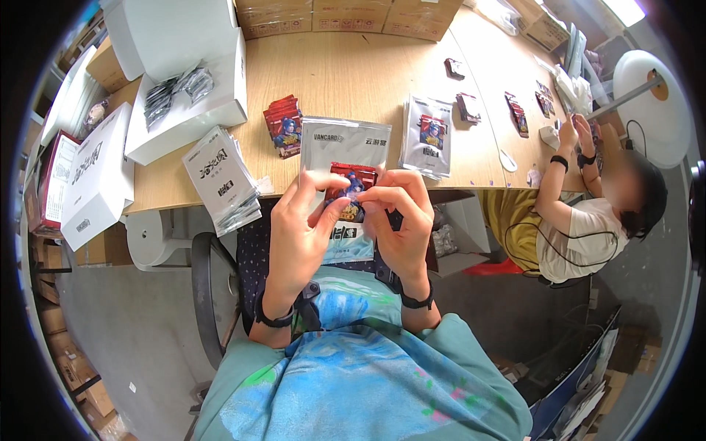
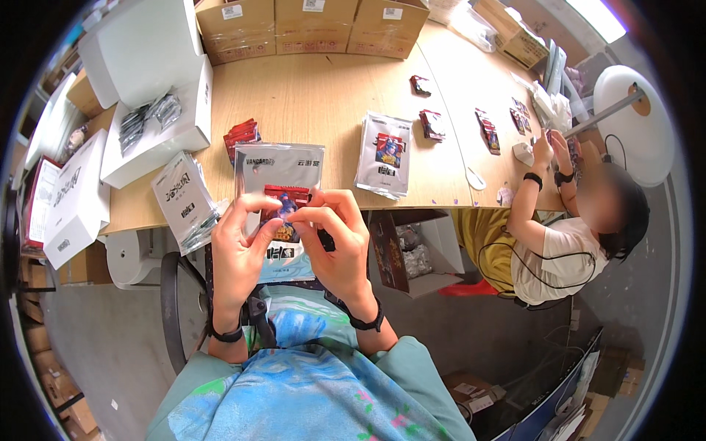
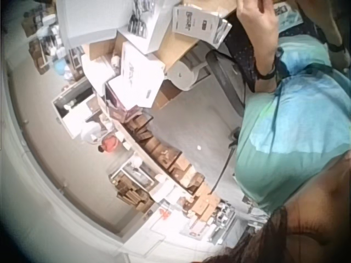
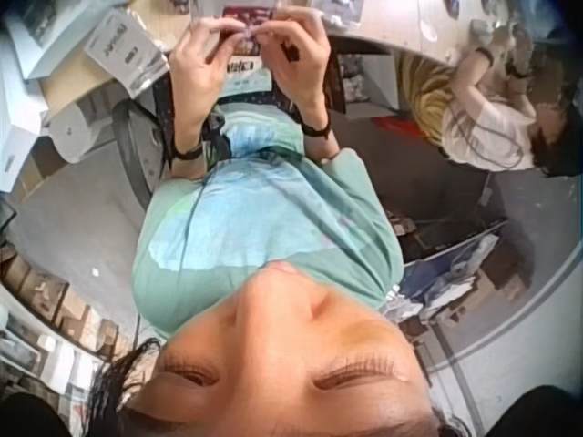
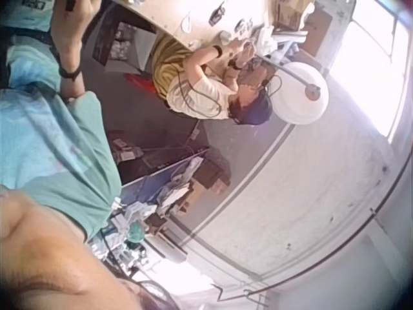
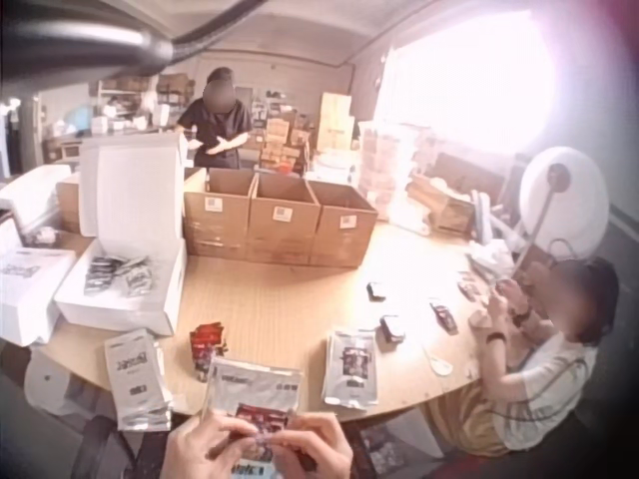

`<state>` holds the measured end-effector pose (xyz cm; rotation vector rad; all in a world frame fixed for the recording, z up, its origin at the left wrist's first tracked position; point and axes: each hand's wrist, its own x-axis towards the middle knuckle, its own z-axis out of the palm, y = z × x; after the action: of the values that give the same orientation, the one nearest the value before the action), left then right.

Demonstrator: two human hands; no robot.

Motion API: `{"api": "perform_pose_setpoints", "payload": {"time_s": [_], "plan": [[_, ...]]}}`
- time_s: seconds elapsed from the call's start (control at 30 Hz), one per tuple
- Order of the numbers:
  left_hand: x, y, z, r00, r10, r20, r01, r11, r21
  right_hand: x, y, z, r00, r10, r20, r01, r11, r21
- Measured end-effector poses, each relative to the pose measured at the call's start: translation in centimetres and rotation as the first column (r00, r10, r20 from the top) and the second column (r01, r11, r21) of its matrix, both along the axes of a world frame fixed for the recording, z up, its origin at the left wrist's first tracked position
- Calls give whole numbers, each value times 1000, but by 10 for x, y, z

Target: The person repeatedly picks up small card packs, places them into clear plastic sleeves, and seals the sleeves with a blue tape dispenser. Sealed packs are stacked on the table. A second person works at the same table in the background.

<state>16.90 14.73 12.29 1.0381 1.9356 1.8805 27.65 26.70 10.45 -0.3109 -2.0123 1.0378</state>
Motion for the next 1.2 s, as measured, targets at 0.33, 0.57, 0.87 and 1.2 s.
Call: {"api": "perform_pose_setpoints", "payload": {"time_s": [0.33, 0.57, 0.87, 1.2], "plan": [[-6, 4, -14, 996, 34, -85, -37, 999, -33, -2, 5, -7, 993, 121, 1, -115, 939, -323], [1, 11, -19, 998, 29, -62, -34, 996, -86, -7, 6, -24, 990, -55, -128, -28, 818, -574], [-19, 1, -27, 971, 151, -187, -171, 980, -98, -8, 30, -2, 996, 47, -74, -45, 999, 32], [-16, -11, -29, 999, 15, -28, -18, 995, -98, -23, 27, 18, 959, 162, 232, -249, 875, 416]]}}
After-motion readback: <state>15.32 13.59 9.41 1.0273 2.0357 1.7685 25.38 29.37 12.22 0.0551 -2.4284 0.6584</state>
